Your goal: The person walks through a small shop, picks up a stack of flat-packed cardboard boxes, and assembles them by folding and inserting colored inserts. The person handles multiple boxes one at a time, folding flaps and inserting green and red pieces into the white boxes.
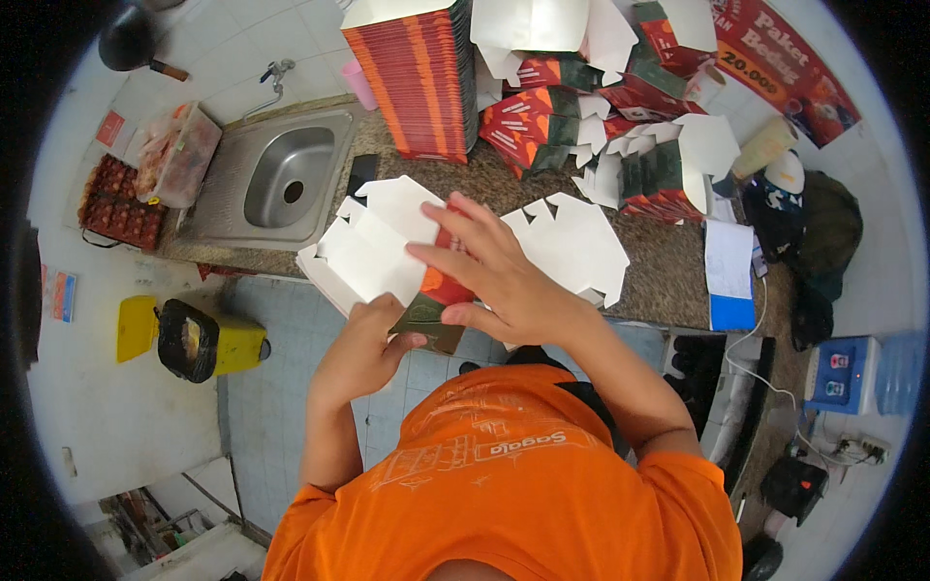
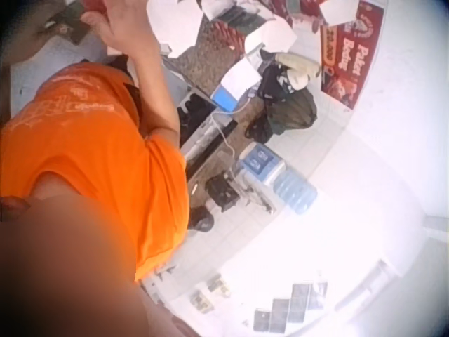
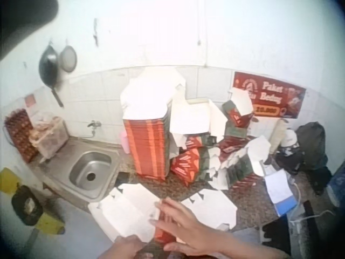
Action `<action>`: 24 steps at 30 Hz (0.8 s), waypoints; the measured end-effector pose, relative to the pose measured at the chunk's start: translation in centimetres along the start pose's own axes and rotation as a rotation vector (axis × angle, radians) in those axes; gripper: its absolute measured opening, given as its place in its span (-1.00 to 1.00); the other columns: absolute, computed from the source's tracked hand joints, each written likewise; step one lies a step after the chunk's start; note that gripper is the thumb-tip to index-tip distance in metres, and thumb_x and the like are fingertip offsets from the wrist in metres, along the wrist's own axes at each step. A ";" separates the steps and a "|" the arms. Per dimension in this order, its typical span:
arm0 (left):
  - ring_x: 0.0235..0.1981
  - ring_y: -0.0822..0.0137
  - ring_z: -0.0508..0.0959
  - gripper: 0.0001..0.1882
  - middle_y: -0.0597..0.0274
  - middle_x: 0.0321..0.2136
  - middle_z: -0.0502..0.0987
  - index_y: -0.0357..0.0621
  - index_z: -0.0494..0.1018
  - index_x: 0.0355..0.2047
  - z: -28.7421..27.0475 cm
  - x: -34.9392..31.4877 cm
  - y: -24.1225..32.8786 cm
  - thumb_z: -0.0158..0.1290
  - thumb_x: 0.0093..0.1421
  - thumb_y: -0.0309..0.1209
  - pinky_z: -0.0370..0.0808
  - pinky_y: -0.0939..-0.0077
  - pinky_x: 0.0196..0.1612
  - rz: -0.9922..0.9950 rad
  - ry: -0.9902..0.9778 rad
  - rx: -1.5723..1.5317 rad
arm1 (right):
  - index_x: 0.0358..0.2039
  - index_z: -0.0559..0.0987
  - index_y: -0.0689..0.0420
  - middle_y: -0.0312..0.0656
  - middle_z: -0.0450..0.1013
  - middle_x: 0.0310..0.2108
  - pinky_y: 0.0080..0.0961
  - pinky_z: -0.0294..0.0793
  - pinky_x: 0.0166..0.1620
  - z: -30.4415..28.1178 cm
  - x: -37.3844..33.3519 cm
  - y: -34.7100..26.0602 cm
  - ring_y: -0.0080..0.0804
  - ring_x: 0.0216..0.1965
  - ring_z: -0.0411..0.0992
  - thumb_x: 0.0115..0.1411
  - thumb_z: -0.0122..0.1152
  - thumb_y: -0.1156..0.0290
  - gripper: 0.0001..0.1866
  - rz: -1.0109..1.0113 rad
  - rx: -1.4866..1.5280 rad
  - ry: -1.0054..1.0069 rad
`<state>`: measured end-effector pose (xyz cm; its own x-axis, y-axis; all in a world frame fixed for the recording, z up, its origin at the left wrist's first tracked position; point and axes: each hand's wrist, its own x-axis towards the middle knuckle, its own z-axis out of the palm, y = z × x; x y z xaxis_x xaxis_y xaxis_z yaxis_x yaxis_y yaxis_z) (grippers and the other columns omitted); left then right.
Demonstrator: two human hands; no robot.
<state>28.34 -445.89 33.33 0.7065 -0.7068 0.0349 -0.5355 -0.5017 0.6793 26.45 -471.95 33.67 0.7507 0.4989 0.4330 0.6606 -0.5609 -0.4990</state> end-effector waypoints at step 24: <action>0.09 0.10 0.55 -0.38 0.13 -0.02 0.63 0.01 0.46 0.15 4.1 3.4 8.4 0.42 0.11 -0.21 0.15 0.00 0.28 -0.088 0.398 0.300 | 0.07 0.29 0.12 -0.19 0.57 -0.20 -0.55 0.49 -0.29 -1.1 -7.7 3.1 -0.61 -0.31 0.51 0.39 0.22 0.47 -0.65 0.556 1.103 -0.193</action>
<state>24.39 -454.58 36.17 0.8453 -0.4398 0.3035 -0.5341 -0.7133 0.4538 22.68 -478.26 29.62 0.8515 0.5130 -0.1081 -0.1725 0.0796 -0.9818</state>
